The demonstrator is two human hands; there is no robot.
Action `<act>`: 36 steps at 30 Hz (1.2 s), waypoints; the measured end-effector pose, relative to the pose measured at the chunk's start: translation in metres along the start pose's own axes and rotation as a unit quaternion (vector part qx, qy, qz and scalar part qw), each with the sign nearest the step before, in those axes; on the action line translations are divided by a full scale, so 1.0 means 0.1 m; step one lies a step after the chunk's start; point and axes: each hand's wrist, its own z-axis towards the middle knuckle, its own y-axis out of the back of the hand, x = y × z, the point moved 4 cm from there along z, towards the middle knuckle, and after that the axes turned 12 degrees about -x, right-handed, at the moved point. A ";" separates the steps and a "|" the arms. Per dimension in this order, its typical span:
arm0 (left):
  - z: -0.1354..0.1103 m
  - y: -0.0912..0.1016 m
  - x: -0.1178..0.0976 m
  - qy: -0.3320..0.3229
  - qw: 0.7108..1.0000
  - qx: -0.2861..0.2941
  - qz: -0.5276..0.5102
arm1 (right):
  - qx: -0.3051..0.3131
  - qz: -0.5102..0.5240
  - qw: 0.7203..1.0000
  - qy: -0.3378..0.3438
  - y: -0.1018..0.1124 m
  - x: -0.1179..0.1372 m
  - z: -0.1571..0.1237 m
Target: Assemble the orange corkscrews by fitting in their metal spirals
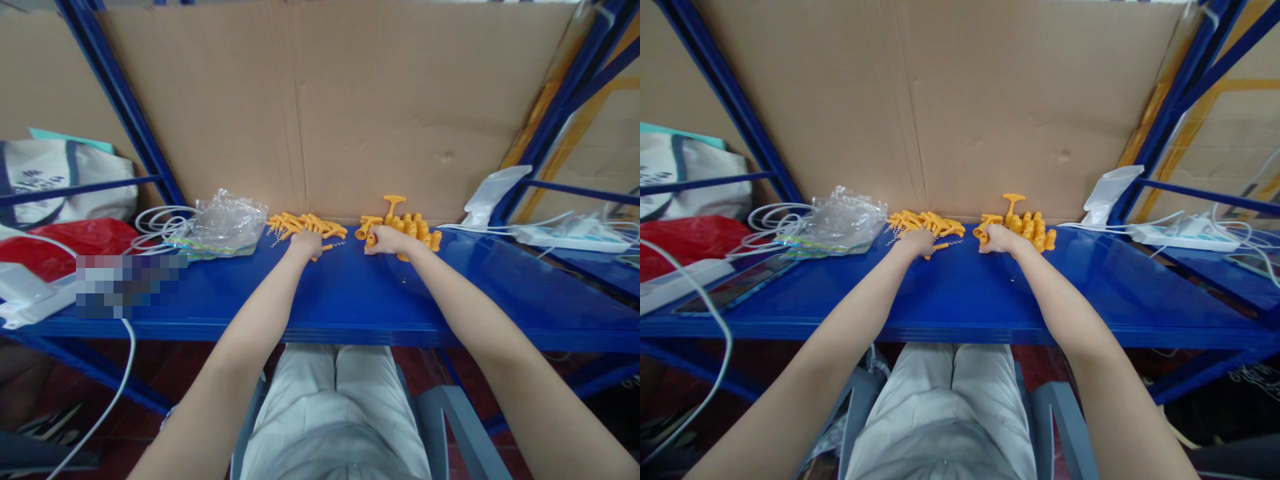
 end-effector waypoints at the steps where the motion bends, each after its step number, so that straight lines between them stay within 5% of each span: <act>1: 0.00 -0.02 0.01 0.002 0.999 0.028 0.032 | -0.016 -0.013 1.000 0.004 -0.01 0.00 0.00; 4: -0.03 -0.02 -0.02 -0.010 0.993 0.086 0.083 | -0.039 -0.063 0.997 0.024 -0.03 0.02 0.00; 10: -0.12 0.07 -0.14 -0.020 0.993 0.099 0.058 | -0.030 -0.102 0.992 0.068 -0.06 0.08 -0.02; 25: -0.24 0.16 -0.28 -0.005 0.989 0.127 -0.074 | -0.049 0.017 0.990 0.128 -0.18 0.08 0.06; 31: -0.21 0.09 -0.25 0.016 0.986 0.104 -0.128 | -0.094 0.077 0.980 0.155 -0.23 -0.01 0.14; 36: -0.13 0.12 -0.21 -0.005 0.992 -0.012 -0.125 | -0.102 0.165 0.974 0.119 -0.24 -0.11 0.17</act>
